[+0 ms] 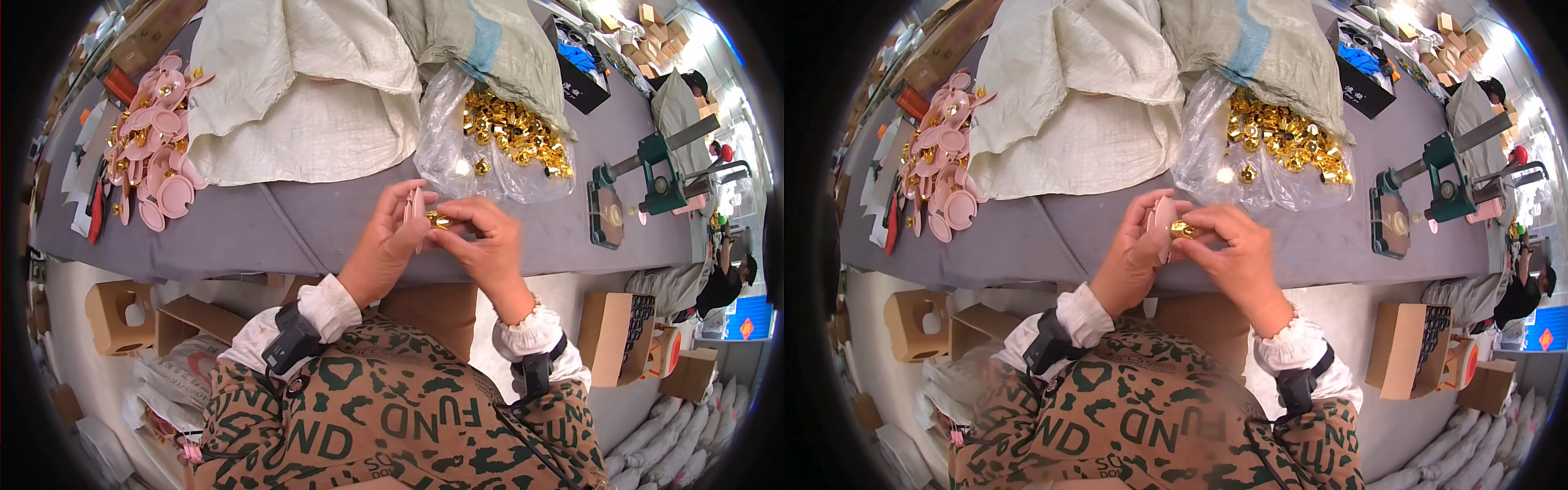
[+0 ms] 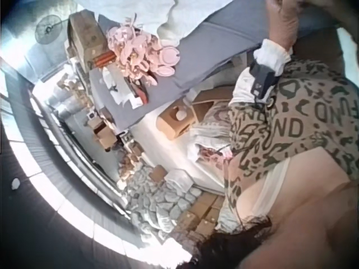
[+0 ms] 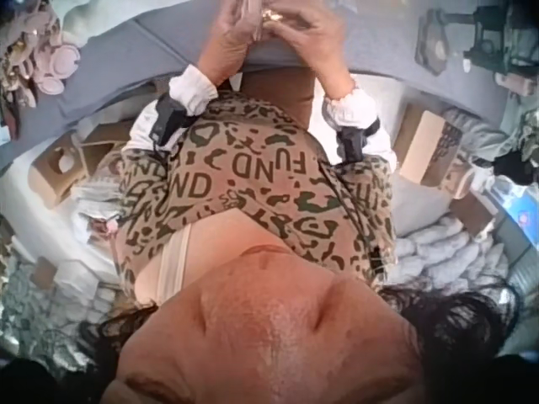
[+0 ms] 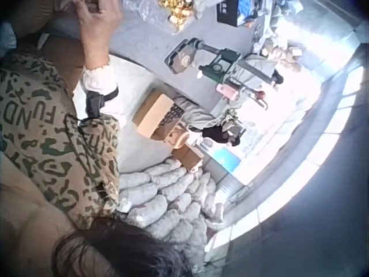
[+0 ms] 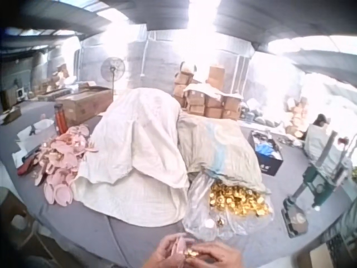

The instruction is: Assembling pink plastic lids or decorative bell-like parts by attaching gold toppers.

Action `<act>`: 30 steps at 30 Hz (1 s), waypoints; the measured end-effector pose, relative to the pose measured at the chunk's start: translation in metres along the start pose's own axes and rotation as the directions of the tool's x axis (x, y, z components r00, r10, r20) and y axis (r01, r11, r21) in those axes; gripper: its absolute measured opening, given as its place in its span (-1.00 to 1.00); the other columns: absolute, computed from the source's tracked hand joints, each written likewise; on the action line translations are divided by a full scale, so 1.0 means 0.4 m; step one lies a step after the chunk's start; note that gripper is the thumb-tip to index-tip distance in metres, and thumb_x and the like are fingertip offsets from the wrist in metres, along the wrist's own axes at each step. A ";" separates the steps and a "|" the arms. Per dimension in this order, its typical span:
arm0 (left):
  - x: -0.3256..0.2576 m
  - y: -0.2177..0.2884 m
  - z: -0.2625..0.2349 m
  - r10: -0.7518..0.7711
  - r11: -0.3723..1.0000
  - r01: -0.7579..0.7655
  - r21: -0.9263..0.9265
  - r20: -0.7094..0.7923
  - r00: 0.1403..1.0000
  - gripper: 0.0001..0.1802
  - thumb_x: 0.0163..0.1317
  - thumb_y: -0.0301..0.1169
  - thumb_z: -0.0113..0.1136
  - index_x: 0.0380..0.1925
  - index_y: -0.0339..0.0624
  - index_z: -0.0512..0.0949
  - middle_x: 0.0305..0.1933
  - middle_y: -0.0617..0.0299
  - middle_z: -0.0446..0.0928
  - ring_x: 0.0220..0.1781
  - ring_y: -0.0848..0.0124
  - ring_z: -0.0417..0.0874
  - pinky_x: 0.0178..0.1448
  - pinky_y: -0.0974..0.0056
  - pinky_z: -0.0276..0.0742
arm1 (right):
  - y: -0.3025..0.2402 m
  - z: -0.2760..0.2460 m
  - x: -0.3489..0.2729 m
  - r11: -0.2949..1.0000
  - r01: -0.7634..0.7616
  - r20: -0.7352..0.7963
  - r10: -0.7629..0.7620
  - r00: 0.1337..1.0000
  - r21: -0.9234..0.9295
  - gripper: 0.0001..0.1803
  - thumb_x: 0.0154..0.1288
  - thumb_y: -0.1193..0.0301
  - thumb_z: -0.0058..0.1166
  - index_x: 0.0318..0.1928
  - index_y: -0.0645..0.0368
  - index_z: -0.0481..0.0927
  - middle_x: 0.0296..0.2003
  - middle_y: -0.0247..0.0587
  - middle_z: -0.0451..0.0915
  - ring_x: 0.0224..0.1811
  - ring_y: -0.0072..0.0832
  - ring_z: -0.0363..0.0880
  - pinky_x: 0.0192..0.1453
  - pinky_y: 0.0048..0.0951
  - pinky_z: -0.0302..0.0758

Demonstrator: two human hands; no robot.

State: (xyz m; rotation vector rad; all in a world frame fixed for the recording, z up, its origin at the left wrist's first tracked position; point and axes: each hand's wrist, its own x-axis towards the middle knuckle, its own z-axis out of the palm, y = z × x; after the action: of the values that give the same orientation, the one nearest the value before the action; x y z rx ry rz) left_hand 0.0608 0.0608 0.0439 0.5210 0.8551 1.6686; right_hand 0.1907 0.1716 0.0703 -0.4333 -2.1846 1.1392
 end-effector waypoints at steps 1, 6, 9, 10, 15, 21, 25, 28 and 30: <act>-0.004 -0.015 -0.011 0.129 0.985 -0.129 0.117 0.002 0.992 -0.30 0.30 -0.06 0.21 0.32 -0.05 0.17 0.28 0.12 0.31 0.21 0.35 0.45 0.23 0.21 0.47 | 0.006 0.016 -0.008 0.983 -0.155 -0.009 0.157 0.988 0.100 -0.69 0.07 0.58 0.35 -0.12 0.20 0.65 -0.17 -0.24 0.66 -0.31 -0.56 0.67 -0.19 -0.57 0.59; -0.027 -0.019 -0.057 0.085 0.991 -0.083 0.104 -0.011 0.996 -0.37 0.34 -0.08 0.15 0.31 -0.04 0.21 0.26 0.11 0.34 0.23 0.34 0.42 0.27 0.27 0.41 | 0.022 0.068 -0.026 0.788 -0.470 0.100 0.472 0.876 0.397 -0.60 0.10 0.61 0.32 0.00 0.26 0.61 -0.20 -0.31 0.63 -0.20 -0.56 0.66 -0.12 -0.62 0.58; -0.015 0.067 -0.110 -0.043 0.933 -0.002 -0.360 -0.116 0.992 -0.42 0.39 -0.16 0.11 0.30 -0.10 0.19 0.16 0.11 0.36 0.14 0.25 0.48 0.21 0.21 0.46 | -0.014 0.057 -0.009 0.897 -0.293 -0.022 0.318 0.948 0.330 -0.65 0.19 0.60 0.25 0.02 0.27 0.59 -0.13 -0.27 0.61 -0.13 -0.53 0.65 -0.07 -0.59 0.57; 0.006 0.130 -0.149 0.087 0.873 -0.136 -0.468 -0.124 0.988 -0.49 0.44 -0.10 -0.04 0.25 -0.16 0.24 0.17 0.04 0.38 0.12 0.20 0.51 0.21 0.17 0.51 | -0.006 0.041 -0.006 0.895 -0.281 -0.008 0.302 0.953 0.347 -0.65 0.19 0.60 0.25 0.02 0.27 0.59 -0.13 -0.27 0.61 -0.13 -0.53 0.65 -0.07 -0.59 0.57; 0.101 0.540 -0.404 0.576 0.536 -0.775 -0.336 -0.526 0.626 -0.38 0.47 -0.09 -0.13 0.07 -0.60 0.23 0.21 -0.37 0.26 0.31 -0.21 0.31 0.40 -0.15 0.40 | 0.041 -0.033 -0.020 0.933 -0.223 -0.114 0.264 0.958 0.283 -0.69 0.24 0.61 0.17 0.02 0.26 0.60 -0.07 -0.24 0.59 -0.12 -0.52 0.64 -0.04 -0.57 0.53; 0.079 0.348 -0.273 0.287 0.607 -0.482 -0.632 -0.391 0.875 -0.20 0.38 0.12 -0.05 0.16 -0.51 0.14 0.30 -0.40 0.18 0.41 -0.23 0.17 0.46 -0.20 0.25 | 0.116 -0.119 0.006 0.927 -0.133 -0.220 0.056 0.974 -0.352 -0.83 0.27 0.51 0.15 -0.14 0.23 0.67 -0.25 -0.11 0.67 -0.25 -0.32 0.66 -0.15 -0.44 0.56; 0.009 0.123 -0.133 -0.069 0.765 -0.020 -0.644 -0.113 0.991 -0.31 0.37 0.19 -0.11 0.05 -0.30 0.35 0.22 -0.21 0.35 0.28 -0.15 0.40 0.28 -0.05 0.50 | 0.242 -0.172 0.079 0.852 -0.123 -0.121 0.071 0.990 -0.509 -0.60 0.10 0.54 0.17 0.02 0.15 0.59 0.01 -0.01 0.60 0.08 -0.10 0.55 0.18 -0.21 0.48; 0.001 0.036 -0.076 -0.188 0.770 0.138 -0.623 -0.015 0.982 -0.32 0.37 0.20 -0.13 0.06 -0.25 0.36 0.18 -0.14 0.41 0.24 -0.09 0.46 0.25 -0.01 0.53 | 0.259 -0.158 0.117 0.833 0.068 0.045 -0.052 0.998 -0.549 -0.55 0.06 0.53 0.21 0.04 0.15 0.59 0.04 -0.04 0.60 0.13 -0.11 0.52 0.23 -0.26 0.44; 0.008 0.001 -0.060 -0.260 0.751 0.224 -0.621 0.034 0.965 -0.29 0.35 0.22 -0.10 0.09 -0.26 0.37 0.22 -0.16 0.38 0.26 -0.07 0.44 0.25 0.00 0.54 | 0.291 -0.150 0.116 0.811 0.112 0.094 -0.071 0.993 -0.574 -0.56 0.05 0.53 0.23 0.03 0.15 0.61 0.01 -0.07 0.62 0.09 -0.15 0.56 0.16 -0.30 0.50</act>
State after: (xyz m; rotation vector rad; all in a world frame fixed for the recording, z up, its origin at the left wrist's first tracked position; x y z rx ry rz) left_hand 0.0424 0.0576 0.0285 -0.0986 0.3390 1.6050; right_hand 0.1960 0.3003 0.0182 -0.5393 -2.5654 0.4093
